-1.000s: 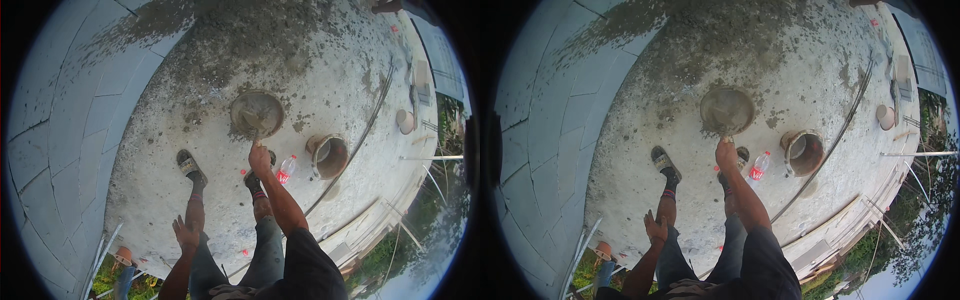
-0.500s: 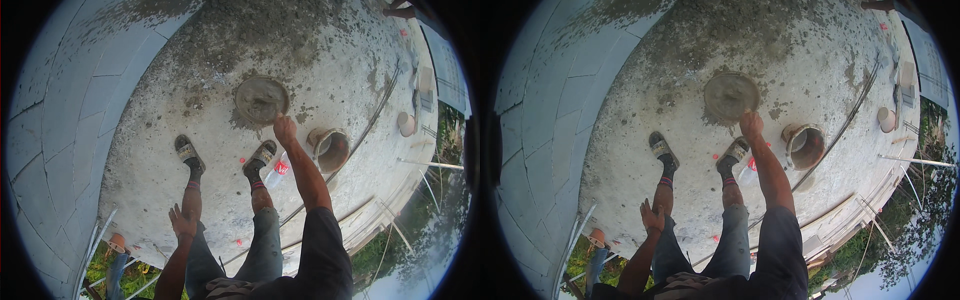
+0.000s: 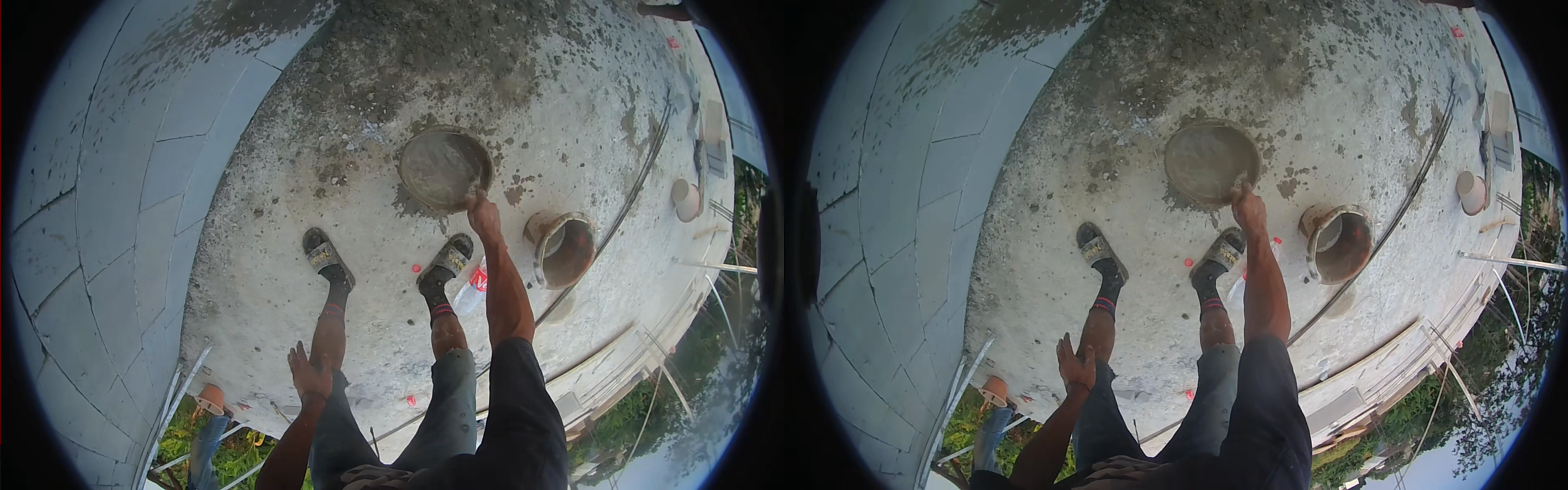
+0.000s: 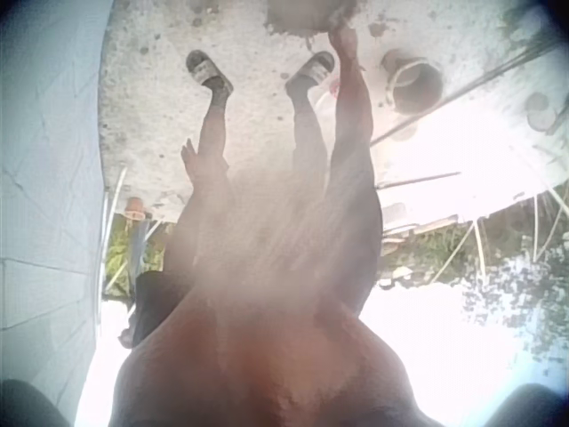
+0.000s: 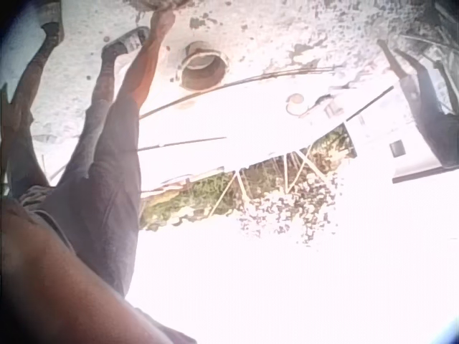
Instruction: The person scoops cement mortar from a bucket using a trowel and applies it onto a wall, then stirs the mortar and scoops more.
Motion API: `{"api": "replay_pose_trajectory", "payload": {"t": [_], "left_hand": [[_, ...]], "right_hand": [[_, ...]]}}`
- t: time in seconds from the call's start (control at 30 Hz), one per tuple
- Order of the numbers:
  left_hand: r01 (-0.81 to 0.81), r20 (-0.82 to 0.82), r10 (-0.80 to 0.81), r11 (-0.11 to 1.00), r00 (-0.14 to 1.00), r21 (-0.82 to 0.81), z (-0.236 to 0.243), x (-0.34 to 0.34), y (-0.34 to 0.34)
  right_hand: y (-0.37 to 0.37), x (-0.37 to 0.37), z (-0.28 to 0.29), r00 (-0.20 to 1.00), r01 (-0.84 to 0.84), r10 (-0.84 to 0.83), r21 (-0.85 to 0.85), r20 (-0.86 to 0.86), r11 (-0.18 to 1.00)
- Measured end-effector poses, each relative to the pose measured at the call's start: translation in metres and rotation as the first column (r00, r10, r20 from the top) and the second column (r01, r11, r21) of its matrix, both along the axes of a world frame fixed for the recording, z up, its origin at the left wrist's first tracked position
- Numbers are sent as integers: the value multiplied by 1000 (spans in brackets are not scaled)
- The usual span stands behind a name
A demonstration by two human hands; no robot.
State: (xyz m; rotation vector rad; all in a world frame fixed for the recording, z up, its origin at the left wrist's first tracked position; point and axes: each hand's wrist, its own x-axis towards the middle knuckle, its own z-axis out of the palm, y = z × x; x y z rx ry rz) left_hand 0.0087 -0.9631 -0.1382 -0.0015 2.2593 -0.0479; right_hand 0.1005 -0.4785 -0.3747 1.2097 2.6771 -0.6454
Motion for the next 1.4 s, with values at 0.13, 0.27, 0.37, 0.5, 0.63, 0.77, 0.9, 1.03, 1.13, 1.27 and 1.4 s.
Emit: {"api": "replay_pose_trajectory", "payload": {"t": [0.13, 0.27, 0.37, 0.5, 0.63, 0.77, 0.9, 1.03, 1.13, 1.27, 1.4], "left_hand": [[44, -26, -44, 999, 999, 6, 7, -11, -4], [83, -66, -84, 996, 994, -14, 10, -25, -6], [185, -117, -182, 983, 976, 17, 3, -18, 9], [160, -54, -159, 987, 986, 22, 8, -21, 19], [214, -40, -213, 977, 976, 19, 9, -18, 33], [307, -48, -306, 952, 951, 14, 8, -16, 45], [322, -68, -321, 947, 944, -5, 20, -28, 61], [432, -84, -430, 902, 899, 12, 1, -38, 54], [452, -91, -454, 891, 886, -45, 0, -57, 58], [417, -95, -417, 909, 904, -28, 7, -83, 46], [382, -93, -378, 924, 921, 28, -1, -89, 42]], "right_hand": [[-72, -16, -21, 813, 351, -557, -619, -172, 703], [-94, -45, 8, 501, 391, -824, -919, 266, -59], [-81, -22, 4, 433, 335, -836, -921, 338, -199], [-92, -2, 12, 403, 229, -850, -936, 340, -266], [-92, 18, 26, 389, 146, -884, -965, 258, -218], [-87, 23, 67, 392, 149, -898, -977, 199, -151], [-94, 9, 133, 281, -16, -954, -993, 107, -117], [-77, 5, 219, -80, -177, -996, -984, 44, -29], [-46, -7, 278, -270, 33, -952, -990, -143, 139], [-16, -52, 295, -313, 502, -830, -823, -461, 267], [17, -143, 238, 27, 888, -575, -245, -817, 389]]}}
